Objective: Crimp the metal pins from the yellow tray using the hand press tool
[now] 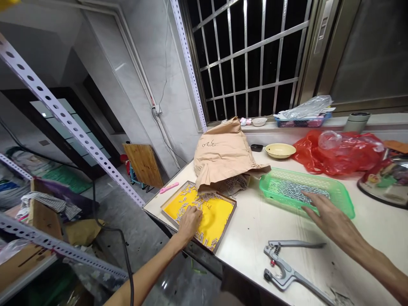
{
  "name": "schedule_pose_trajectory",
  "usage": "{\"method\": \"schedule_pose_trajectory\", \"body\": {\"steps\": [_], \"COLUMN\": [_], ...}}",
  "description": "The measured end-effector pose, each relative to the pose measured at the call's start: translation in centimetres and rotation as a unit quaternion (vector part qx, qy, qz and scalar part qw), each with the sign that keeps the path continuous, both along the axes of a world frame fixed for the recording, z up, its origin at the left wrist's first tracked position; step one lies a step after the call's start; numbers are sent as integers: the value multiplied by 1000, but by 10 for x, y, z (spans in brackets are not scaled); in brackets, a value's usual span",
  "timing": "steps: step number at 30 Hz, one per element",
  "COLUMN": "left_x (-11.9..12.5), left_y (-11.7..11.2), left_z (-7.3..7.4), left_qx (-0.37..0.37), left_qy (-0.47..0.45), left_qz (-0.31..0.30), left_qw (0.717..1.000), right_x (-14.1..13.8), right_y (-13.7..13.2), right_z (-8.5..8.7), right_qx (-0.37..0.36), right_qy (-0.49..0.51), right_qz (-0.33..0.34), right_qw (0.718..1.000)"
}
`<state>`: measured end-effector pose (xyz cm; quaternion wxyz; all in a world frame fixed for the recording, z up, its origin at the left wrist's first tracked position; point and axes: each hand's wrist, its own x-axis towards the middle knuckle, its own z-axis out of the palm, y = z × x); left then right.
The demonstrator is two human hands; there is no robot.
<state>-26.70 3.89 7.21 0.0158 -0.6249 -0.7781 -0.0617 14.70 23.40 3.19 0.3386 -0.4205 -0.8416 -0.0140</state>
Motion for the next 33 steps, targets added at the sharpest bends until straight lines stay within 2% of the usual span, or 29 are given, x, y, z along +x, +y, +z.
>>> {"method": "schedule_pose_trajectory", "body": {"steps": [4, 9, 12, 14, 17, 19, 22, 25, 26, 27, 28, 30, 33], "left_x": [-2, -5, -8, -9, -6, 1, 19, 39, 46, 52, 57, 64, 68], "left_y": [12, 20, 22, 23, 21, 17, 7, -4, -7, -10, -12, -15, -17], "left_z": [-6, -9, -6, -4, 1, 5, 12, 17, 19, 19, 19, 17, 11], "left_qx": [-4, 38, 76, 91, 86, 77, 68, 72, 78, 89, 101, 130, 171], "left_qy": [-45, -144, -233, -306, -433, -505, -588, -712, -745, -763, -766, -752, -725], "left_qz": [12, 45, 75, 97, 117, 115, 103, 95, 91, 85, 78, 69, 71], "left_qw": [999, 988, 967, 943, 890, 852, 799, 692, 657, 634, 630, 642, 663], "right_x": [-5, -12, -24, -38, -68, -96, -144, -189, -201, -210, -218, -227, -230], "right_y": [-33, -57, -72, -82, -96, -105, -116, -127, -131, -134, -137, -142, -146], "right_z": [-3, 8, 18, 26, 36, 41, 44, 42, 40, 39, 37, 35, 32], "right_qx": [-40, -62, -93, -135, -223, -293, -417, -509, -528, -542, -550, -549, -525], "right_qy": [14, 31, 54, 73, 102, 131, 203, 271, 282, 289, 293, 298, 300], "right_qz": [27, 55, 88, 124, 175, 205, 249, 274, 278, 283, 287, 291, 277], "right_qw": [999, 996, 990, 980, 953, 925, 850, 770, 751, 737, 727, 725, 747]}}
